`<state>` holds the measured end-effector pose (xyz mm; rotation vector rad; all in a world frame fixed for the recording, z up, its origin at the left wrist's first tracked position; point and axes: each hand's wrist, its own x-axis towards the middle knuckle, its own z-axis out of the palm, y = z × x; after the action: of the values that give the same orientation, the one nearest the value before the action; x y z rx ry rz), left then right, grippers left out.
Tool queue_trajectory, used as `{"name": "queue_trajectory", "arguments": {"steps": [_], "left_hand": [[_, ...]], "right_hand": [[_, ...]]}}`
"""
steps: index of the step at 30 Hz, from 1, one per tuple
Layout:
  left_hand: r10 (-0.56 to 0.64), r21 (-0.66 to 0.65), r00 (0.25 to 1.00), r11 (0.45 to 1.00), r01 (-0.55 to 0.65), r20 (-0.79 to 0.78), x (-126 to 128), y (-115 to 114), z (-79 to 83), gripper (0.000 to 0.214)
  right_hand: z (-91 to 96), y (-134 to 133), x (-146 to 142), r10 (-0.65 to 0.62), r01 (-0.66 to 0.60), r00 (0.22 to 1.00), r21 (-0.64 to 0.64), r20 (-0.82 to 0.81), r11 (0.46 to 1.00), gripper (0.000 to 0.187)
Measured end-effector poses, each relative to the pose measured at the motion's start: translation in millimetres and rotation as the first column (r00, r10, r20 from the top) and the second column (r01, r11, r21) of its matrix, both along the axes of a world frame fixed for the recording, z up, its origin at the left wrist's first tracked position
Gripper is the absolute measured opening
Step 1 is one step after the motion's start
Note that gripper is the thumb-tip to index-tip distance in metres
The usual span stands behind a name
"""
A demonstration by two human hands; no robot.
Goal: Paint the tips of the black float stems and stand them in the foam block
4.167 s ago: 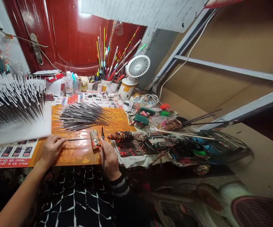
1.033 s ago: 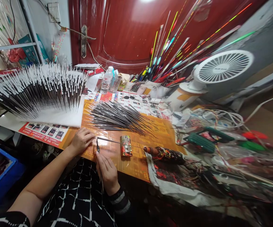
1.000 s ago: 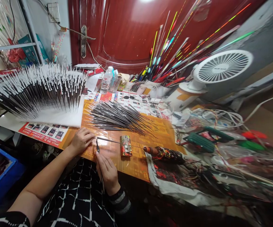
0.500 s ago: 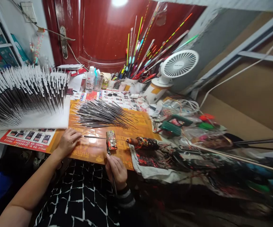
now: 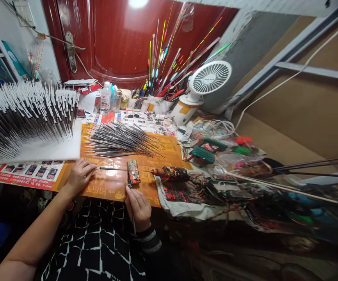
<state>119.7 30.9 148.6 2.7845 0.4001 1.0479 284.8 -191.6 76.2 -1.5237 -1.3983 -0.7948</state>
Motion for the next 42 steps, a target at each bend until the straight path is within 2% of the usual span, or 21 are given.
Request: {"name": "queue_trajectory", "arguments": {"steps": [5,13,30,37,42], "left_hand": [[0.010,-0.016,1.000,1.000,-0.010,-0.008,0,0,-1.3,0.022],[0.004,-0.009,1.000,1.000,-0.004,0.006,1,-1,1.7,0.024],[-0.014,0.007,0.999,1.000,0.014,0.038,1,2,2.4,0.020],[-0.006,-0.032,1.000,0.999,0.006,0.002,2,4,2.4,0.022],[0.015,-0.001,0.998,1.000,-0.015,-0.063,2,-1,6.4,0.025]], "right_hand": [[-4.7,0,1,0.002,-0.002,1.000,-0.018,-0.015,1.000,0.060],[-0.8,2,-1,-0.012,0.012,1.000,-0.003,-0.017,1.000,0.061],[-4.2,2,-2,-0.026,0.026,0.999,0.005,-0.045,1.000,0.063],[7.9,0,-2,-0.007,0.008,0.999,0.025,-0.036,1.000,0.064],[11.5,-7,1,0.065,-0.064,0.998,0.048,-0.021,0.997,0.062]]}}
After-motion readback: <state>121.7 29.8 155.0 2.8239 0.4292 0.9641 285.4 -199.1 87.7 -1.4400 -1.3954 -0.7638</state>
